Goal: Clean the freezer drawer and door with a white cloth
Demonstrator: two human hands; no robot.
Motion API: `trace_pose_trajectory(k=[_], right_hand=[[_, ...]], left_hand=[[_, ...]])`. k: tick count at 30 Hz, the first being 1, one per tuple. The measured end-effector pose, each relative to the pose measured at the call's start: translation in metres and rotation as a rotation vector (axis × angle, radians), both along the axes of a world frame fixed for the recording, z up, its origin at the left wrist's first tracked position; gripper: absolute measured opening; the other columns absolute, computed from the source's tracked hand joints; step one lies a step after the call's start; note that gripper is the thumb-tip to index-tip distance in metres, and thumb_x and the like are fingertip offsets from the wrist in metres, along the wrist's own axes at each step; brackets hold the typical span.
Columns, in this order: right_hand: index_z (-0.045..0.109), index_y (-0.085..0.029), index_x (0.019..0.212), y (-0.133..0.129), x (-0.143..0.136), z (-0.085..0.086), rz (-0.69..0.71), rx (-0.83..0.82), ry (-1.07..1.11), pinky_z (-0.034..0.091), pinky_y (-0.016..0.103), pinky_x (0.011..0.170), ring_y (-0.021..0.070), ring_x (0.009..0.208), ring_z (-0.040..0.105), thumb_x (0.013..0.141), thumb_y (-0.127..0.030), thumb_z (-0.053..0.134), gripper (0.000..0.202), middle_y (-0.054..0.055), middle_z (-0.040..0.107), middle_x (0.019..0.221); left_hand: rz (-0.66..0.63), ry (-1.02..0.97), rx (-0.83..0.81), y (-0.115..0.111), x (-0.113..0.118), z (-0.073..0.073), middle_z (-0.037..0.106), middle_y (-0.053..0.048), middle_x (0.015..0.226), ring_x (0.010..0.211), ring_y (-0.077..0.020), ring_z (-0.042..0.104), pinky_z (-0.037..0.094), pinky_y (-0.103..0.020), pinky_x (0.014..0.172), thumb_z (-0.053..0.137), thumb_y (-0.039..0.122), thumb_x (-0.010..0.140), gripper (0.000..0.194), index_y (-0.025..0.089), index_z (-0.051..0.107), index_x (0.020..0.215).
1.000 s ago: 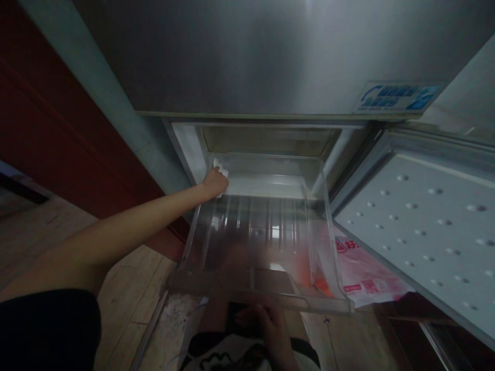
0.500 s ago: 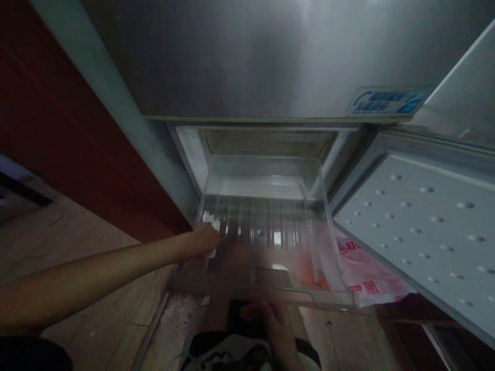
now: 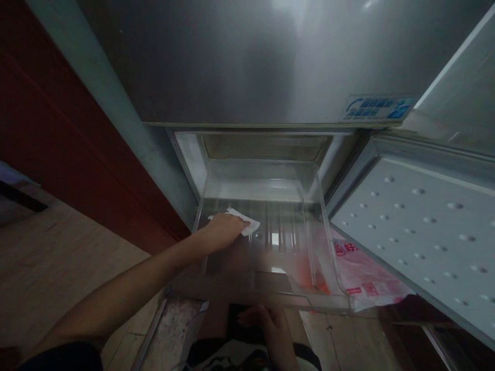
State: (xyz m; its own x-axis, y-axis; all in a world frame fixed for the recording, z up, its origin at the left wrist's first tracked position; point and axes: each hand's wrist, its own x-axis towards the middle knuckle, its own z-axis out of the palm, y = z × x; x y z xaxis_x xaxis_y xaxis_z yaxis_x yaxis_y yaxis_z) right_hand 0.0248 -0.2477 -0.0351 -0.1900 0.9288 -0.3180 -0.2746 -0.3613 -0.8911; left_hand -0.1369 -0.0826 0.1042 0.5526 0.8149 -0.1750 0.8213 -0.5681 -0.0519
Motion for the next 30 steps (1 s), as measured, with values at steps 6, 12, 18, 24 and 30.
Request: trace_pose_trajectory(k=[6,12,18,24,30], right_hand=[[0.073,-0.013,0.073,0.0,0.002,0.003,0.017,-0.004,-0.011,0.055,0.029,0.066,0.0213,0.067,0.068,0.076,-0.068,0.054,0.058,0.012,0.071,0.073],[0.073,-0.014,0.07,0.0,0.001,0.009,-0.002,-0.029,-0.002,0.054,0.03,0.065,0.0223,0.067,0.068,0.075,-0.069,0.055,0.058,0.011,0.071,0.071],[0.074,-0.014,0.07,0.001,0.001,0.016,0.023,-0.009,-0.052,0.054,0.031,0.066,0.0227,0.067,0.067,0.075,-0.071,0.053,0.061,0.012,0.071,0.07],[0.074,-0.015,0.071,0.0,0.007,0.02,0.041,-0.041,-0.091,0.053,0.028,0.061,0.0225,0.066,0.067,0.072,-0.07,0.057,0.058,0.011,0.07,0.07],[0.073,-0.011,0.07,-0.002,0.006,0.029,0.033,-0.085,-0.074,0.054,0.028,0.066,0.0202,0.066,0.067,0.074,-0.068,0.057,0.06,0.013,0.07,0.072]], left_hand=[[-0.087,0.06,-0.083,-0.009,0.034,-0.035,0.072,-0.013,0.101,0.087,-0.0258,0.069,0.047,-0.031,0.068,0.039,0.004,0.086,0.049,0.019,0.047,0.133],[-0.12,0.032,-0.175,-0.025,0.026,-0.026,0.065,-0.014,0.119,0.099,-0.0276,0.065,0.048,-0.032,0.076,0.053,0.033,0.088,0.057,0.023,0.034,0.141],[-0.007,-0.436,-0.224,-0.081,0.006,0.022,0.052,-0.006,0.139,0.125,-0.0231,0.049,0.036,-0.038,0.103,0.045,0.033,0.093,0.049,0.029,0.035,0.141],[-0.045,-1.092,-0.648,-0.16,-0.011,0.014,0.067,0.002,0.12,0.11,-0.0176,0.061,0.042,-0.026,0.097,0.044,0.034,0.093,0.035,0.039,0.055,0.125],[0.235,-1.246,-0.923,-0.181,0.002,-0.058,0.074,-0.007,0.098,0.095,-0.0188,0.066,0.044,-0.029,0.092,0.043,0.045,0.091,0.039,0.022,0.073,0.098]])
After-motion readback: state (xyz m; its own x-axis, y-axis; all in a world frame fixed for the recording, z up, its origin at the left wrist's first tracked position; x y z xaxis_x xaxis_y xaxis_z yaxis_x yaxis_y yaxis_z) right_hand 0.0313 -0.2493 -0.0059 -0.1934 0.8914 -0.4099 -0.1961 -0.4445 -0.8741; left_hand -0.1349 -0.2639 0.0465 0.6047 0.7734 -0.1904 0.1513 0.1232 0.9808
